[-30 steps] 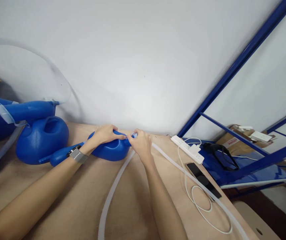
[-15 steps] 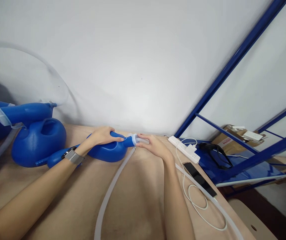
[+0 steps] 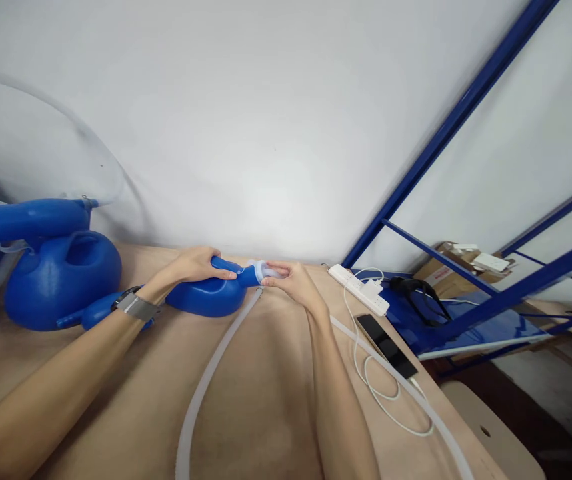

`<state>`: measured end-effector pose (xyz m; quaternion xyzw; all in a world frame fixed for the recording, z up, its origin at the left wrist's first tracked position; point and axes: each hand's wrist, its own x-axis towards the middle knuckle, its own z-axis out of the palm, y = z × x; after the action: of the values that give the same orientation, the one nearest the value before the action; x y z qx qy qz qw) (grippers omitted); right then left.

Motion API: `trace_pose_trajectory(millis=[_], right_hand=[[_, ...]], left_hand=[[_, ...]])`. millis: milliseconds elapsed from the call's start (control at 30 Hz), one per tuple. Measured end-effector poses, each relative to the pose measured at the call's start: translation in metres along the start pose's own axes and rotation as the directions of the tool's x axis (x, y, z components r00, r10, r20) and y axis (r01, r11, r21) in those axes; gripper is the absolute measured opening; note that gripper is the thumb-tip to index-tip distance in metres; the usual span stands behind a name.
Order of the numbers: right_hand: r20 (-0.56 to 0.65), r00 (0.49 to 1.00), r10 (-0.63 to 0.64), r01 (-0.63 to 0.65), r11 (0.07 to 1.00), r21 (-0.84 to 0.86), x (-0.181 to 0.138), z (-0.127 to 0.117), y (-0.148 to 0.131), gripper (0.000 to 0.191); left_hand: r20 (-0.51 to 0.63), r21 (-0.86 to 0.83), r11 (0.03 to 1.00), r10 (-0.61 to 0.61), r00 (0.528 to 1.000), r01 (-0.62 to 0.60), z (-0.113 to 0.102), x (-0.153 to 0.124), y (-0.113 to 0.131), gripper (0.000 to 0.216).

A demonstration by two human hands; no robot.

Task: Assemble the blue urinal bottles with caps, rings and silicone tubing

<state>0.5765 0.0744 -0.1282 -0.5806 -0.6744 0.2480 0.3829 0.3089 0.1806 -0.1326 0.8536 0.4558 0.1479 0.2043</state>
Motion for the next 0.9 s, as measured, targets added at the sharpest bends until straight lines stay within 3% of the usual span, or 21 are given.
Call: trace_pose_trajectory(millis=[167, 300, 433, 533, 667, 767, 833, 900], right_hand=[[-0.120, 0.990, -0.080, 0.064, 0.989, -0.133, -0.016, 0.018, 0.004, 0.046], [-0.290, 0.950, -0.112, 0.023, 0.956, -0.294, -0.042, 0.040, -0.004, 0.040], [-0.213, 0.977, -0.024, -0.061, 0.922, -0.382, -0.061, 0.070, -0.008, 0.038], [-0.140, 0.984, 0.111, -0.160, 0.891, -0.424, -0.061, 0.091, -0.002, 0.045], [-0.150, 0.951, 0.269, -0.308, 0.845, -0.438, -0.049, 0.105, 0.006, 0.049], [-0.133, 0.940, 0.315, -0.342, 0.843, -0.415, -0.042, 0.101, 0.002, 0.026], [-0.089, 0.942, 0.324, -0.333, 0.862, -0.382, -0.041, 0.092, -0.006, 0.012], [0.007, 0.949, 0.315, -0.296, 0.897, -0.328, -0.042, 0.080, -0.020, 0.014]], left_hand=[[-0.061, 0.008, 0.998, 0.066, 0.996, -0.065, 0.002, -0.007, -0.004, 0.070], [-0.159, 0.081, 0.990, 0.128, 0.979, -0.116, 0.007, -0.015, -0.003, 0.065], [-0.262, 0.179, 0.969, 0.214, 0.941, -0.171, 0.004, -0.038, 0.004, 0.054], [-0.289, 0.295, 0.954, 0.140, 0.947, -0.051, -0.014, -0.065, 0.006, 0.049], [-0.147, 0.322, 0.926, -0.159, 0.976, 0.199, -0.051, -0.099, -0.017, 0.059], [0.069, 0.341, 0.913, -0.263, 0.962, 0.225, -0.067, -0.117, -0.041, 0.061], [0.178, 0.333, 0.921, -0.274, 0.945, 0.204, -0.067, -0.123, -0.053, 0.074], [0.223, 0.297, 0.939, -0.247, 0.943, 0.176, -0.060, -0.124, -0.059, 0.086]])
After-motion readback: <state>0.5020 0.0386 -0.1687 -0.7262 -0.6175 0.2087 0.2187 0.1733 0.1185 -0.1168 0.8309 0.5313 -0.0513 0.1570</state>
